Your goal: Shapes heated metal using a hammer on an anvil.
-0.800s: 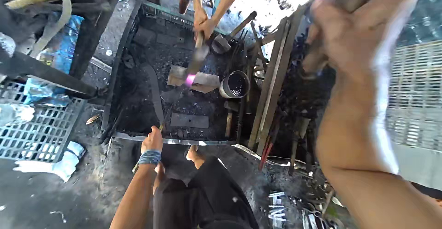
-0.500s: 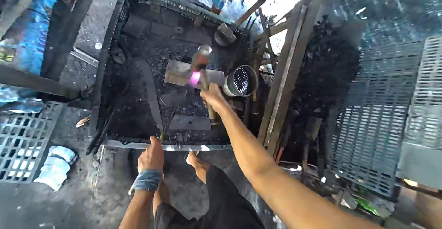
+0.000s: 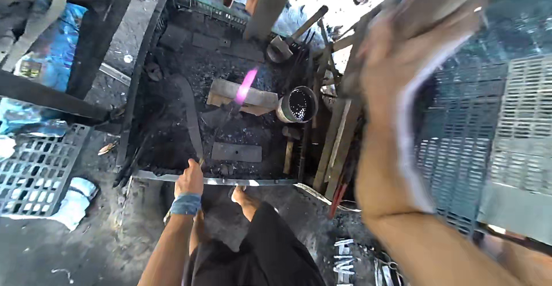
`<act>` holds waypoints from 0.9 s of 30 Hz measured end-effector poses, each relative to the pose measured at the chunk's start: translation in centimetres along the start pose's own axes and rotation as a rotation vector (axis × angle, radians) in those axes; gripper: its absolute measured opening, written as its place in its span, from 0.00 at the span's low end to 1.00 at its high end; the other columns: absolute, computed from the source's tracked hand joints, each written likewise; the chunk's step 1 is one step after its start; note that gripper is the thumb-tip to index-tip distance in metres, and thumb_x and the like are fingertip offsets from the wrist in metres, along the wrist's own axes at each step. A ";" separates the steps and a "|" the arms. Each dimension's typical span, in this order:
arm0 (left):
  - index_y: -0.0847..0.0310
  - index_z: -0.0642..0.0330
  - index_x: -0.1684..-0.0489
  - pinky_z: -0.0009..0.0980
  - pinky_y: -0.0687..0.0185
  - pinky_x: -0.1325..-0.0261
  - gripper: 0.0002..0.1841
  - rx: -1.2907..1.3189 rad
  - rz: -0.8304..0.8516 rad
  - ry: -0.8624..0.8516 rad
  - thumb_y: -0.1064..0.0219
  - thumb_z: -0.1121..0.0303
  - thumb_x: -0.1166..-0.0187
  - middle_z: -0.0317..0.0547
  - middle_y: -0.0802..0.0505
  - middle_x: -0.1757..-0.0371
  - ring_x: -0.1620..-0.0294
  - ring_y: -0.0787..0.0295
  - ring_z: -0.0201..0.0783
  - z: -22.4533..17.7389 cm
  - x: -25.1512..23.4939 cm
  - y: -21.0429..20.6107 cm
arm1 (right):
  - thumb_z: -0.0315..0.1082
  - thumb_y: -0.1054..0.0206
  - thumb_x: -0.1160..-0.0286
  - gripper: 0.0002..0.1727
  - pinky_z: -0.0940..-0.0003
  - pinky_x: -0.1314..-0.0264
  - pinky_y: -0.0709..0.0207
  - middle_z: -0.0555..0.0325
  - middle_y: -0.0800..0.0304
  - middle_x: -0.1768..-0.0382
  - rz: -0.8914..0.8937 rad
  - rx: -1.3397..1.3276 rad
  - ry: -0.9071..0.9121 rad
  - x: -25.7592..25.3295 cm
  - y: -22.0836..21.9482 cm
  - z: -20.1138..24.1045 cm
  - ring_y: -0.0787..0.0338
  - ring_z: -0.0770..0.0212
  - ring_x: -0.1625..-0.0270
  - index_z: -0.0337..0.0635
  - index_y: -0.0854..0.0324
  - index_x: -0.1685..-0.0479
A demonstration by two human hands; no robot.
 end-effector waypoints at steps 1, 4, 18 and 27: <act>0.40 0.60 0.13 0.64 0.13 0.43 0.29 0.004 0.005 0.009 0.40 0.64 0.13 0.67 0.07 0.43 0.43 0.07 0.68 -0.1 -0.1 -0.3 | 0.36 0.30 0.24 0.33 0.57 0.55 0.10 0.41 0.12 0.54 0.092 0.073 -0.139 4.7 -4.8 -2.6 0.08 0.56 0.61 0.21 0.34 0.27; 0.40 0.59 0.13 0.64 0.13 0.44 0.28 -0.001 -0.005 0.030 0.42 0.63 0.11 0.67 0.07 0.45 0.43 0.06 0.68 -0.1 -0.1 -0.8 | 0.41 0.34 0.19 0.30 0.45 0.63 0.12 0.39 0.11 0.58 0.650 0.001 -0.655 21.3 -21.1 -14.0 0.09 0.46 0.65 0.36 0.34 0.21; 0.40 0.64 0.15 0.65 0.13 0.40 0.28 0.019 -0.048 -0.038 0.41 0.67 0.14 0.69 0.09 0.40 0.38 0.08 0.68 -0.9 0.0 1.5 | 0.46 0.27 0.27 0.33 0.61 0.67 0.08 0.57 0.15 0.58 0.254 0.026 -0.040 -6.9 8.0 1.6 0.10 0.64 0.71 0.36 0.33 0.29; 0.40 0.58 0.13 0.63 0.13 0.43 0.27 0.000 -0.006 0.010 0.45 0.62 0.09 0.67 0.07 0.43 0.43 0.07 0.67 -1.2 -0.7 -0.9 | 0.39 0.32 0.24 0.28 0.52 0.73 0.15 0.43 0.14 0.65 0.741 -0.114 -0.760 23.7 -24.2 -17.0 0.12 0.49 0.73 0.41 0.32 0.27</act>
Point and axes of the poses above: each hand's wrist, its own x-axis away from the middle knuckle, its own y-axis out of the back of the hand, z = x × y, the point moved 10 cm from there along -x, towards the middle knuckle
